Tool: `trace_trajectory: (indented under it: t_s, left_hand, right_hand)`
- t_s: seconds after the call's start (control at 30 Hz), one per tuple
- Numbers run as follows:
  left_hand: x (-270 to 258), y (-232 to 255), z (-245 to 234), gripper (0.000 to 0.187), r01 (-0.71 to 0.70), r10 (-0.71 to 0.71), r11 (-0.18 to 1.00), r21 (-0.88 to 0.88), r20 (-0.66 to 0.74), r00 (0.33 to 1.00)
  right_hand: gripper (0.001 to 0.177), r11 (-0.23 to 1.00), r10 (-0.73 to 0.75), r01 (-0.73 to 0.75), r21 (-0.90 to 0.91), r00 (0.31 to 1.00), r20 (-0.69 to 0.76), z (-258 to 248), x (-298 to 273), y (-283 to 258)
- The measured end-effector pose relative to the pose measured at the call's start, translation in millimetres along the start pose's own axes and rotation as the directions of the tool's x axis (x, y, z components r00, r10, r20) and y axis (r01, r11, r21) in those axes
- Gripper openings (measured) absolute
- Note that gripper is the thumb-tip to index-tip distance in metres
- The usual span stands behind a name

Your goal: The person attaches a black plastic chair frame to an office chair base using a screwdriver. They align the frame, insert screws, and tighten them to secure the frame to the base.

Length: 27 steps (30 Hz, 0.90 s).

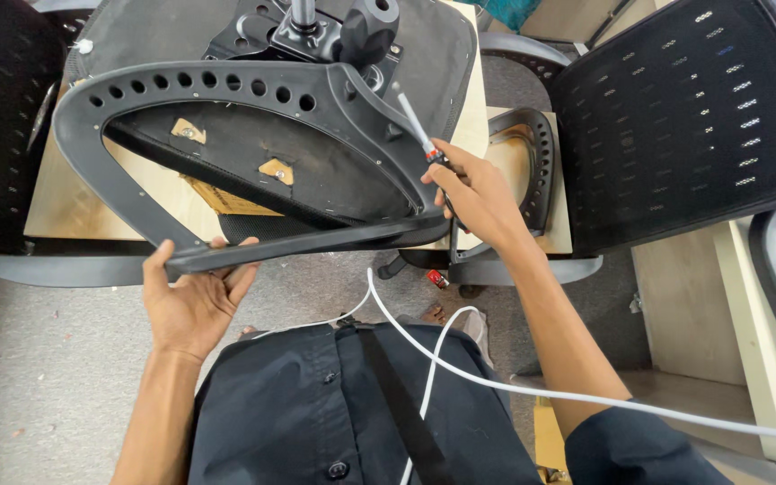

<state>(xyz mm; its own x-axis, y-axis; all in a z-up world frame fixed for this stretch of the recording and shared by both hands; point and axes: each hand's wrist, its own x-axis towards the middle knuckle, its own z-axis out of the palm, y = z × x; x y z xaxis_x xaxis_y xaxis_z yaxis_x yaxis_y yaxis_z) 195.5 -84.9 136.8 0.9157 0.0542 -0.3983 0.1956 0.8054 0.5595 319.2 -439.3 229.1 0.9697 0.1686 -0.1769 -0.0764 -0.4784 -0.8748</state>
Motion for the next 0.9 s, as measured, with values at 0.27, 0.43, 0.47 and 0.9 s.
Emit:
trace_trajectory:
  t_s: [0.27, 0.43, 0.47, 0.9]
  left_hand:
    - [14.2, 35.8, 1.5, 0.081, -0.050, 0.100, 0.947, 0.317, -0.144, 0.985]
    - [15.5, 36.6, 4.6, 0.082, -0.025, 0.088, 0.948, 0.316, -0.186, 0.979]
    - [15.8, 37.0, 4.5, 0.081, -0.010, 0.079, 0.950, 0.312, -0.208, 0.975]
    - [34.1, 69.8, 7.8, 0.035, -0.328, 0.801, 0.219, 0.919, 0.024, 0.599]
  right_hand:
    - [0.048, 0.997, -0.081, 0.081, -0.001, 0.995, 0.054, 23.5, 3.3, -4.8]
    - [0.046, 0.996, -0.080, 0.079, 0.049, 0.996, 0.026, 28.6, 5.9, -1.7]
    - [0.045, 0.995, -0.076, 0.075, 0.064, 0.997, 0.025, 28.0, 6.2, -0.8]
    - [0.045, 0.988, -0.101, 0.107, 0.114, 0.993, -0.057, 36.6, -2.3, 8.3]
